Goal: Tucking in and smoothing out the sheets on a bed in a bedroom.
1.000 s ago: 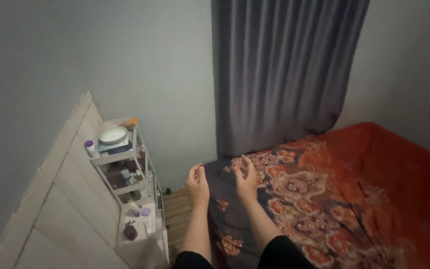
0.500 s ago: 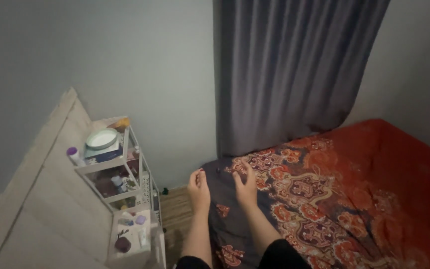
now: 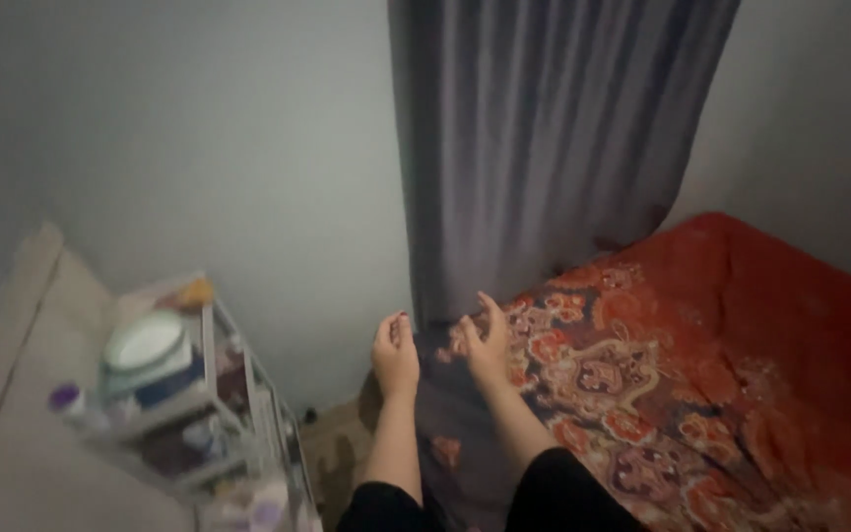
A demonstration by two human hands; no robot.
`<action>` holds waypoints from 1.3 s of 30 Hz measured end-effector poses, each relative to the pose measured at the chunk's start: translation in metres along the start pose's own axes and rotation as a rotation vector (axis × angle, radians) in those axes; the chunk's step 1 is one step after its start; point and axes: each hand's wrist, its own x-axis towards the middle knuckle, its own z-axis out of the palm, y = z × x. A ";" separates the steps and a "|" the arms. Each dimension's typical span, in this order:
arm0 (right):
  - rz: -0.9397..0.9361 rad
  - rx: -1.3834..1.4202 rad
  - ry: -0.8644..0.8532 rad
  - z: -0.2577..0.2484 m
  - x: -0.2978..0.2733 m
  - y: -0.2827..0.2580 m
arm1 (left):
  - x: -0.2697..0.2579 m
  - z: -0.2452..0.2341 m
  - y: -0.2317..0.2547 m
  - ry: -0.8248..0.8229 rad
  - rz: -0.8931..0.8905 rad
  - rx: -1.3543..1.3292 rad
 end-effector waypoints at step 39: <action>0.152 -0.236 0.378 -0.031 0.145 0.085 | 0.118 0.209 -0.065 -0.462 -0.024 -0.149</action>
